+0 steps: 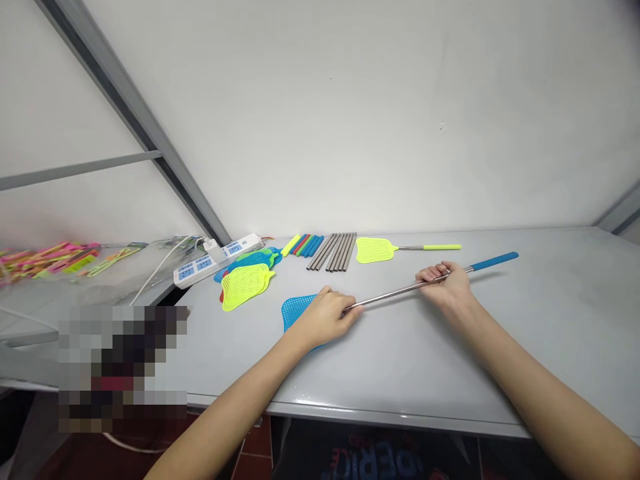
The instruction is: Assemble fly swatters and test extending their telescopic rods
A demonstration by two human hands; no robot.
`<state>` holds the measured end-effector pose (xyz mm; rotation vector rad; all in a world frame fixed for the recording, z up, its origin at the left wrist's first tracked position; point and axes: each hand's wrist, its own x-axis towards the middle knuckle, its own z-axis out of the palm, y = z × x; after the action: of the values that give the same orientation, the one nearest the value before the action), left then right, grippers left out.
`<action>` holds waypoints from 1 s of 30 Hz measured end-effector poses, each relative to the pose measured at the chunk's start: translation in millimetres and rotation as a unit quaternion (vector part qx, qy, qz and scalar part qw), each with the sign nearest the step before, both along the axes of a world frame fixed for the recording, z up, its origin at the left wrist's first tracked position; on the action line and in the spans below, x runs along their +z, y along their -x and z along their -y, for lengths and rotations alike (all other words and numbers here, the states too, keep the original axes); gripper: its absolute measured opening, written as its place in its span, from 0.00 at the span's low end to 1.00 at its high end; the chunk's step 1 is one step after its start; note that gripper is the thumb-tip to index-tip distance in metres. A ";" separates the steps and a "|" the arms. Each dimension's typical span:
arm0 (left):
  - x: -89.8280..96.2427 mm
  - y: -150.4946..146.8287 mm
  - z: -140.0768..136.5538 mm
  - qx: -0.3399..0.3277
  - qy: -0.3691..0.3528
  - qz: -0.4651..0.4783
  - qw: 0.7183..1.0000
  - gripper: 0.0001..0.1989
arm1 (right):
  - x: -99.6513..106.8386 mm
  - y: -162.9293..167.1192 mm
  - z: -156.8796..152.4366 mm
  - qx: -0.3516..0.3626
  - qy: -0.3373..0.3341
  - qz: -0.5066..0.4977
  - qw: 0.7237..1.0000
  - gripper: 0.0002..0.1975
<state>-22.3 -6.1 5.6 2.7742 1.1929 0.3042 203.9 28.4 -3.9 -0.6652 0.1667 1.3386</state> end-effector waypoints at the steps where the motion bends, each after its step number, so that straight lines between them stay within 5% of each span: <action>1: 0.7 -0.3 0.8 0.004 0.003 -0.001 1.000 0.19 | 0.0 -0.8 -0.2 0.000 0.002 -0.001 1.000 0.10; 11: -1.4 -1.5 5.2 0.023 0.089 0.015 0.996 0.22 | -2.2 -4.9 -0.9 0.034 0.010 0.038 0.999 0.11; 30: 7.7 6.1 -4.2 -0.013 0.025 0.018 0.999 0.17 | 0.4 -5.7 -0.9 0.025 0.012 0.047 0.999 0.11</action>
<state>-28.5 -1.9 13.3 2.7276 1.1405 0.3174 209.7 29.3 -3.6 -0.7555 0.0909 1.3523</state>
